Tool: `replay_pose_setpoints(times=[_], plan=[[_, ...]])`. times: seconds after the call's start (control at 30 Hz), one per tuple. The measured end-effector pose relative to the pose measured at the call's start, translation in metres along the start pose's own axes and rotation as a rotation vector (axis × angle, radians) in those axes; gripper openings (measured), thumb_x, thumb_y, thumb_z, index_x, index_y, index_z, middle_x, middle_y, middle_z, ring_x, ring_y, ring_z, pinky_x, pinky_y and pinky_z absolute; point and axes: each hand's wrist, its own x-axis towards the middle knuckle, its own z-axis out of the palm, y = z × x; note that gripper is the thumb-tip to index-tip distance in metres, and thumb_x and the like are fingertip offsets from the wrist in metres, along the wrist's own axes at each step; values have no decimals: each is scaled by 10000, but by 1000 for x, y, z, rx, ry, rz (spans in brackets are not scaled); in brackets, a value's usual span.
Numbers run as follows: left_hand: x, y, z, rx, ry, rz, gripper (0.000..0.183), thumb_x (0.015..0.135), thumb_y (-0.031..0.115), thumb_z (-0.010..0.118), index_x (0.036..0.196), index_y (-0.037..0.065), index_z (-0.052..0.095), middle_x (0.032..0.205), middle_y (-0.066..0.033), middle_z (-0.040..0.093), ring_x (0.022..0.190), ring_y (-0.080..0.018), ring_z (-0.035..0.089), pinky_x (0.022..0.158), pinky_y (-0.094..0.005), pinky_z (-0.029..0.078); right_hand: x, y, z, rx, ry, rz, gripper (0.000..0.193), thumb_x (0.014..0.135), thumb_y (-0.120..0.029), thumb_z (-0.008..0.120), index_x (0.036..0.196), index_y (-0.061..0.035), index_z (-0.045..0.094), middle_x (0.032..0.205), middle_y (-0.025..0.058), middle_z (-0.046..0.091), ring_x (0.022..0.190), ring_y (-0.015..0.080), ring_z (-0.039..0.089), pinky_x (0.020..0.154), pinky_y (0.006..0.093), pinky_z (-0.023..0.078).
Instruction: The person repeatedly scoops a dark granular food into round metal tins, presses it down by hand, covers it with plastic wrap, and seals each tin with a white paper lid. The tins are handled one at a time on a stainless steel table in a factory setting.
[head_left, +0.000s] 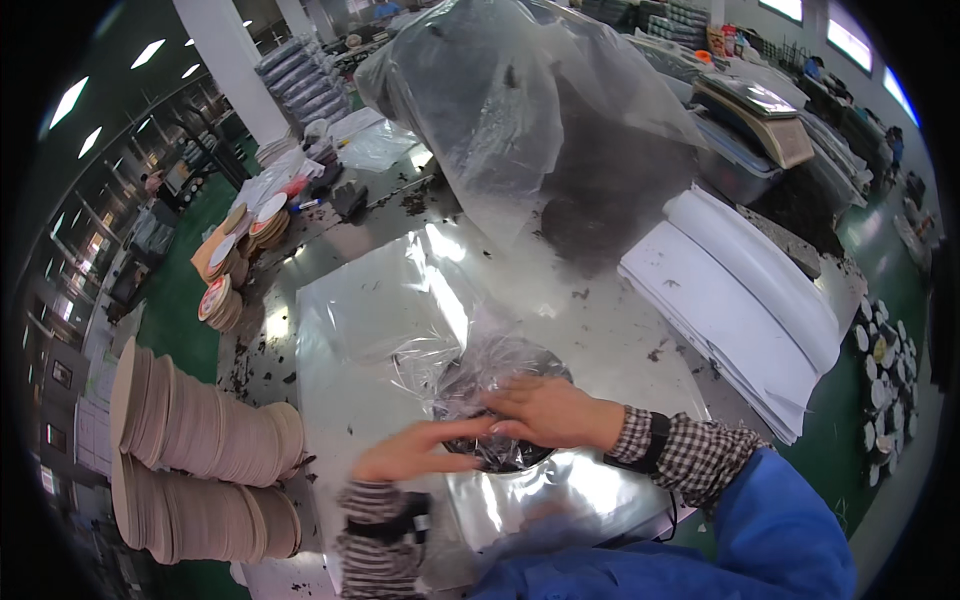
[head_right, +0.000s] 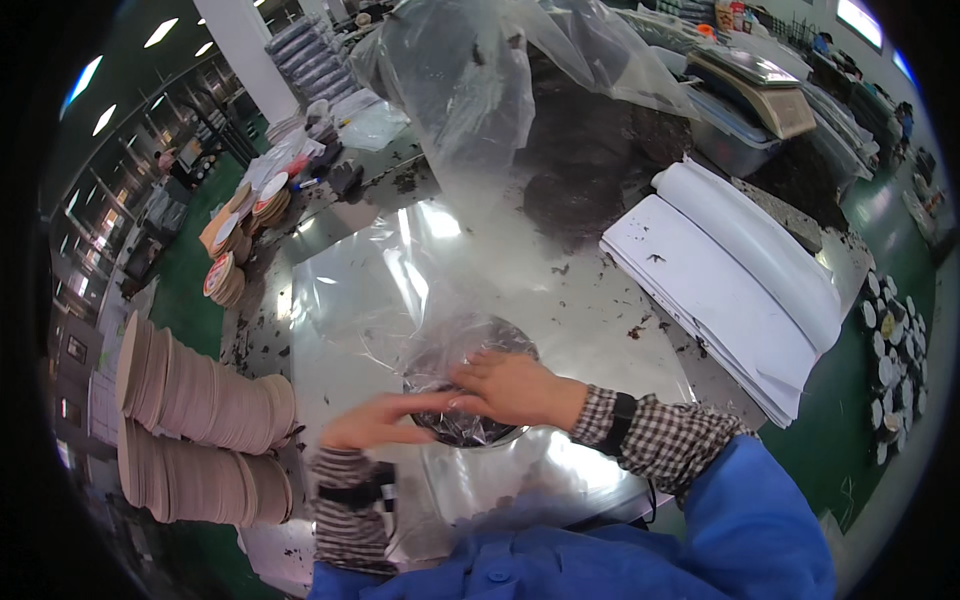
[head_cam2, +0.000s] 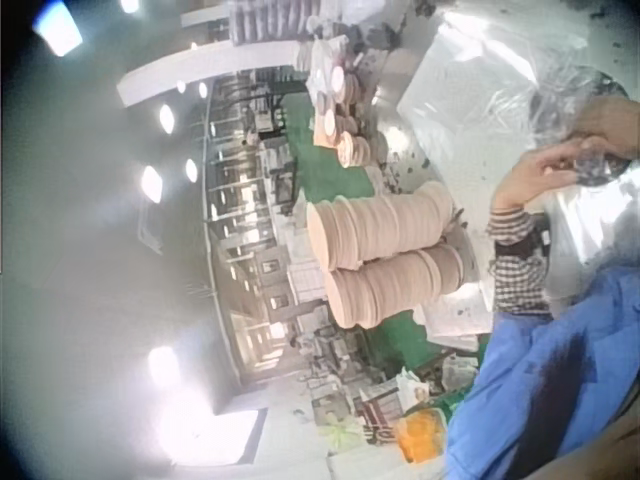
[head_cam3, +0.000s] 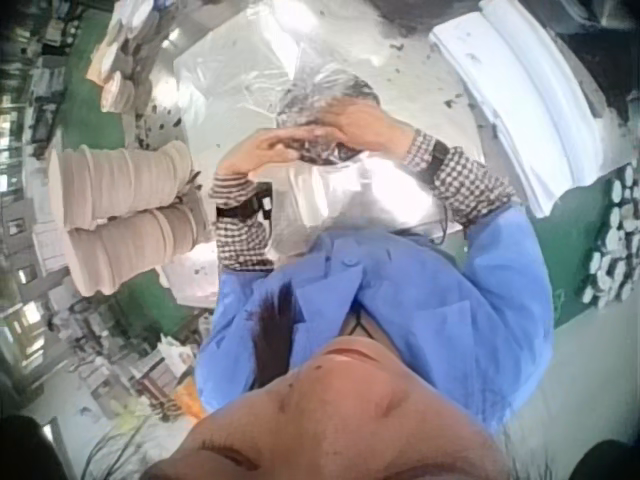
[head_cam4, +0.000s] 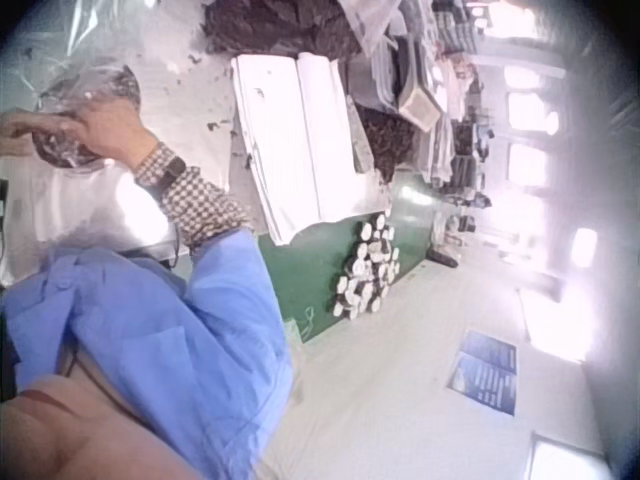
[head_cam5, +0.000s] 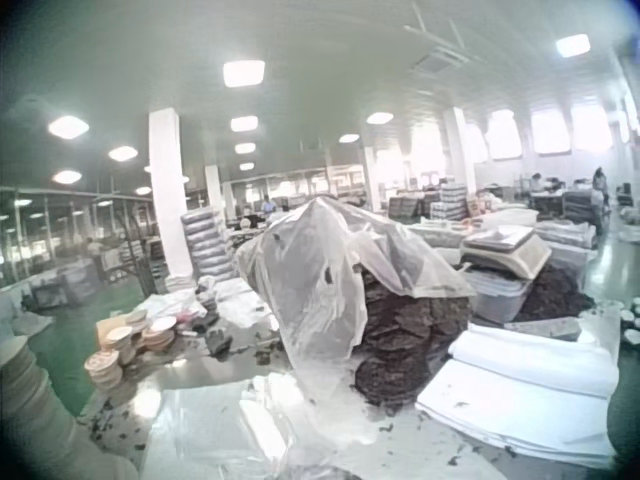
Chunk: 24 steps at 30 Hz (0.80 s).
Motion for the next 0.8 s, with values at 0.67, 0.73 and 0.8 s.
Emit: replay_pose_setpoints(times=[0.67, 0.73, 0.8], plan=[[44, 13, 85, 758, 734, 138, 854, 701, 376, 845, 1385, 48, 452, 1310, -235, 519, 1119, -398, 540, 975, -477, 434, 14, -11, -5, -366, 43, 20, 382, 923, -199, 611, 1185, 70, 540, 1220, 229, 485, 1231, 332, 457, 1024, 407, 407], [55, 6, 88, 664, 691, 128, 874, 719, 449, 823, 1408, 64, 449, 1358, -238, 489, 1124, -404, 517, 987, -486, 414, 6, 11, -19, 173, 4, -19, 481, 936, -222, 607, 1297, 66, 471, 1317, 251, 448, 1266, 346, 424, 1063, 423, 366], [58, 3, 83, 842, 672, -35, 881, 738, 473, 797, 1432, 74, 431, 1338, -240, 501, 1101, -406, 517, 970, -483, 424, 2, 24, -28, 227, 7, -149, 592, 938, -237, 618, 1404, 39, 378, 1415, 255, 398, 1306, 360, 392, 1101, 424, 320]])
